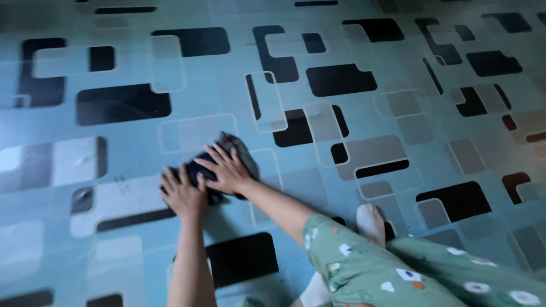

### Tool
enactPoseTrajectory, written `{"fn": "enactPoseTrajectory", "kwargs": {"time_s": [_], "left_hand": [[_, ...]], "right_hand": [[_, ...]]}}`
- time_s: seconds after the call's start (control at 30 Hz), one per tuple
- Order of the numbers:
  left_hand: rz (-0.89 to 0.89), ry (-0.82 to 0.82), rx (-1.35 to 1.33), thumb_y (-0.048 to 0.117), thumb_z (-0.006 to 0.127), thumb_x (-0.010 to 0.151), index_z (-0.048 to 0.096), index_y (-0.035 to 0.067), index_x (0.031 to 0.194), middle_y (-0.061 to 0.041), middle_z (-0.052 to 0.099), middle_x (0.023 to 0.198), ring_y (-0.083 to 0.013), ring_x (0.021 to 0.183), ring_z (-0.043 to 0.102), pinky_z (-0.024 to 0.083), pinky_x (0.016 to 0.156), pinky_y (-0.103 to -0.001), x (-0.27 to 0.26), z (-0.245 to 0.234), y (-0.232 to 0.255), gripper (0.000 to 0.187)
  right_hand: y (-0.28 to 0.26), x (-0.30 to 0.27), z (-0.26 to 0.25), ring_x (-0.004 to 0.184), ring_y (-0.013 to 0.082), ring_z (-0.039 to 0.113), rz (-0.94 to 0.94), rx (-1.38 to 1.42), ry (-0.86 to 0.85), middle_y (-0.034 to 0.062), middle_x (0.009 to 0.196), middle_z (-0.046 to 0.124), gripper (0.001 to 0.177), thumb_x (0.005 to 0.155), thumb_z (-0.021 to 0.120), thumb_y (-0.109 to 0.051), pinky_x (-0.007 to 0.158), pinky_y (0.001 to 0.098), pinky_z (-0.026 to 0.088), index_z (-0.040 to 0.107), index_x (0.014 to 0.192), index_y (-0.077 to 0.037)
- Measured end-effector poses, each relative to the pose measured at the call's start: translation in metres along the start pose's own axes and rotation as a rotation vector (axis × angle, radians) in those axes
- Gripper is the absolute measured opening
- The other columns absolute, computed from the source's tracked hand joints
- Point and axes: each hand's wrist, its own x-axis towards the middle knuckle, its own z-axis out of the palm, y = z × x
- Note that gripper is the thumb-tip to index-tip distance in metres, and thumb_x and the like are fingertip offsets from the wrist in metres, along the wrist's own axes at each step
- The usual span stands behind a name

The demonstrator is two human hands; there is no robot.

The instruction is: The person sits on a patterned tiled floor and wipes it with a dark cloth using both hands. The camera remains in a first-person view focused on the hands and floor throughout the clip.

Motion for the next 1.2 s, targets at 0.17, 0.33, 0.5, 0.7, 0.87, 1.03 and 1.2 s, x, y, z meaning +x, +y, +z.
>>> {"fn": "enactPoseTrajectory", "kwargs": {"time_s": [0.17, 0.33, 0.5, 0.7, 0.87, 1.03, 1.2], "left_hand": [[0.084, 0.135, 0.078, 0.06, 0.055, 0.099, 0.064, 0.023, 0.144, -0.019, 0.057, 0.146, -0.0417, 0.138, 0.049, 0.046, 0.093, -0.054, 0.1, 0.072, -0.023, 0.059], [0.111, 0.086, -0.043, 0.055, 0.062, 0.1, 0.064, 0.018, 0.148, -0.022, 0.052, 0.151, -0.0442, 0.141, 0.041, 0.041, 0.099, -0.058, 0.185, 0.135, -0.046, 0.061], [-0.035, -0.075, -0.169, 0.061, 0.06, 0.096, 0.057, 0.028, 0.15, -0.011, 0.039, 0.16, -0.04, 0.147, 0.025, 0.029, 0.112, -0.057, 0.219, 0.157, -0.055, 0.063], [-0.049, -0.034, -0.036, 0.061, 0.057, 0.098, 0.059, 0.025, 0.142, -0.013, 0.048, 0.154, -0.0386, 0.147, 0.037, 0.041, 0.108, -0.061, 0.18, 0.109, -0.025, 0.057], [-0.084, -0.17, -0.063, 0.068, 0.049, 0.098, 0.053, 0.028, 0.148, -0.013, 0.043, 0.159, -0.0372, 0.151, 0.032, 0.035, 0.114, -0.063, 0.094, 0.068, 0.006, 0.065], [-0.081, -0.23, -0.102, 0.064, 0.049, 0.098, 0.051, 0.026, 0.15, -0.014, 0.042, 0.16, -0.037, 0.151, 0.034, 0.031, 0.116, -0.062, -0.008, -0.013, 0.046, 0.064], [-0.056, -0.334, -0.185, 0.064, 0.048, 0.1, 0.045, 0.025, 0.156, -0.016, 0.031, 0.166, -0.0394, 0.155, 0.023, 0.026, 0.116, -0.063, -0.099, -0.065, 0.075, 0.068]], "right_hand": [[0.027, 0.109, 0.008, 0.16, 0.0355, 0.023, 0.074, -0.014, 0.027, 0.0104, 0.171, 0.025, 0.069, 0.092, 0.054, -0.061, 0.117, 0.0738, 0.023, 0.035, 0.156, -0.043], [0.05, 0.201, 0.018, 0.16, 0.0349, 0.024, 0.108, -0.043, 0.074, 0.0082, 0.171, 0.025, 0.07, 0.093, 0.059, -0.062, 0.118, 0.0748, 0.022, 0.033, 0.156, -0.047], [0.06, 0.25, 0.022, 0.148, 0.0291, 0.033, 0.017, -0.103, 0.276, 0.0014, 0.155, 0.045, 0.061, 0.092, 0.047, -0.07, 0.103, 0.0785, 0.029, 0.049, 0.146, -0.041], [0.056, 0.2, 0.002, 0.156, 0.0325, 0.026, 0.001, -0.057, 0.095, 0.0075, 0.167, 0.032, 0.069, 0.096, 0.053, -0.055, 0.114, 0.0735, 0.027, 0.03, 0.16, -0.045], [0.043, 0.099, -0.007, 0.156, 0.0311, 0.024, 0.005, -0.085, 0.059, 0.0077, 0.168, 0.029, 0.073, 0.093, 0.054, -0.052, 0.114, 0.0724, 0.026, 0.028, 0.161, -0.044], [0.02, -0.03, -0.021, 0.156, 0.0314, 0.022, 0.037, -0.047, 0.032, 0.0088, 0.17, 0.024, 0.074, 0.093, 0.055, -0.048, 0.115, 0.0721, 0.024, 0.027, 0.162, -0.042], [0.01, -0.139, -0.019, 0.156, 0.0326, 0.022, 0.073, -0.078, -0.025, 0.0095, 0.17, 0.021, 0.079, 0.09, 0.056, -0.045, 0.113, 0.0737, 0.027, 0.025, 0.162, -0.042]]}}
